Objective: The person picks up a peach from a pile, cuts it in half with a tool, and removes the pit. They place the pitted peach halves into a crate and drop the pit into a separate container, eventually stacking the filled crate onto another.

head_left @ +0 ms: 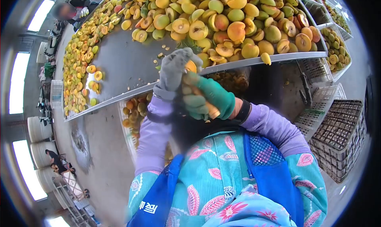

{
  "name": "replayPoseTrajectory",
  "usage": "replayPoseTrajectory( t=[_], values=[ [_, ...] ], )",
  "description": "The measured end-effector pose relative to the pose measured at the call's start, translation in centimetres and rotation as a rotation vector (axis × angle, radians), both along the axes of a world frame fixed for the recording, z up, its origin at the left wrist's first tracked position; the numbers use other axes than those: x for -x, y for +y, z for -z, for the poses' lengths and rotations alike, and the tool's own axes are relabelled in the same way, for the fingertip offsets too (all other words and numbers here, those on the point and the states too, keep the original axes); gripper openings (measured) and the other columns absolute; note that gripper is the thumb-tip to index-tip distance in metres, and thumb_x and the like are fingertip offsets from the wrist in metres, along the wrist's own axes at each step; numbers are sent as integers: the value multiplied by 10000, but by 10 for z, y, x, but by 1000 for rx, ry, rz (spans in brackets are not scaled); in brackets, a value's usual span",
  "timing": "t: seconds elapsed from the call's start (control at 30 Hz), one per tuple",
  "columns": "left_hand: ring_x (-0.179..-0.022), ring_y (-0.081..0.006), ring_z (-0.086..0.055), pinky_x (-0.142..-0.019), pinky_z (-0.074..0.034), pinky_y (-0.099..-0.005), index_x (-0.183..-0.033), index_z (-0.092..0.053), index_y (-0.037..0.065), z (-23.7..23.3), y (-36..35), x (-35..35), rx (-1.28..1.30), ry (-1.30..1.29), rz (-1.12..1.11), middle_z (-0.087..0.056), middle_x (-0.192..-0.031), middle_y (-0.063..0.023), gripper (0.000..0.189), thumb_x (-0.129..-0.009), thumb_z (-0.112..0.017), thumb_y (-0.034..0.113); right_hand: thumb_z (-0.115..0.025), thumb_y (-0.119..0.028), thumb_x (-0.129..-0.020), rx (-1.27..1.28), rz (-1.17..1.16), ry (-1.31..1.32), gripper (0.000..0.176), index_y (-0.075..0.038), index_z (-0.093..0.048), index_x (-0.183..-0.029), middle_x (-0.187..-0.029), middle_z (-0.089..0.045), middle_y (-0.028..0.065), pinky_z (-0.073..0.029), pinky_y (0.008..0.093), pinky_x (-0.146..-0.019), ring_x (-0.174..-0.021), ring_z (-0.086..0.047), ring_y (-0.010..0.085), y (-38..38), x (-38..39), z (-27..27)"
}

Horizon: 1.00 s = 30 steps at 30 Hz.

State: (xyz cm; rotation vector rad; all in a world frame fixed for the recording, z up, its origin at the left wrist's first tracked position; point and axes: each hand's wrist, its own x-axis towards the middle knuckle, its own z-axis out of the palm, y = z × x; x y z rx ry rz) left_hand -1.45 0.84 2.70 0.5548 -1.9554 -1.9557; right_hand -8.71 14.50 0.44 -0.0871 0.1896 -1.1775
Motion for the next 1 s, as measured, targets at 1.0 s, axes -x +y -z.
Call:
replayPoseTrajectory(
  t=[1.0],
  values=[
    [-676,-223,-648,-542,-523,-284,-993,-617,52,29,-10,-136,-278,140,-924,-659,-801,-106,406,-970,-456,424,-440,-486,-985,-309,-128,115,376,-131,-538,-906,-569,-455,-19,-373,239,-400,-424,-435,106,34,32,31]
  ],
)
